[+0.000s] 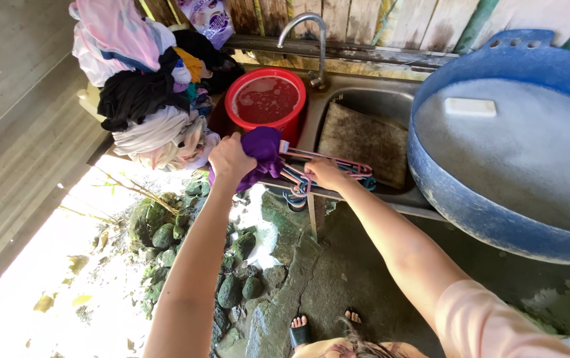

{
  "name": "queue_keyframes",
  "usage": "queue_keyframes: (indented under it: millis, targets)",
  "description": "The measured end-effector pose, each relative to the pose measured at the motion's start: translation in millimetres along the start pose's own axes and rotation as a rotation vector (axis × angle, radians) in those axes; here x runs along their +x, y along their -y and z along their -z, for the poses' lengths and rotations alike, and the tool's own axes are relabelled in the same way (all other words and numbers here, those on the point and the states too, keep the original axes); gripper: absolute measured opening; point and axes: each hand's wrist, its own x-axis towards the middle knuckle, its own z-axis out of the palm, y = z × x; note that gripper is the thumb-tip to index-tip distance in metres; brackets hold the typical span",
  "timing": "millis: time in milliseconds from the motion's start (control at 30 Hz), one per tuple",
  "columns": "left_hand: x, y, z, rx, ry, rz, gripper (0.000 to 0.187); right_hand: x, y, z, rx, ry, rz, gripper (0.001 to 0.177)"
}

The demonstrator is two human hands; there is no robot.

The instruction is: The recorder is sorting through a pile of laundry and hanging various items of clothing on hangers and a clothesline.

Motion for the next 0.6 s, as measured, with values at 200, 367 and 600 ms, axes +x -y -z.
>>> queue_keyframes:
  millis: [200, 367, 600]
  targets:
    - [-17.1, 29.8, -9.5, -0.054, -0.031, -0.001, 0.061, -7.7, 16.4, 16.2, -0.021, -0.356, 0.225, 0.033]
    - [-35.2, 58.6, -7.6, 0.031, 0.012, 0.064, 0.067, -38.4, 76.2, 66.0, -0.224, -0.301, 0.105, 0.031]
    - [-80.9, 89.7, 12.8, 0.059, 0.01, 0.174, 0.059, 0.0, 119.3, 43.8, -0.563, -0.492, 0.34, 0.039]
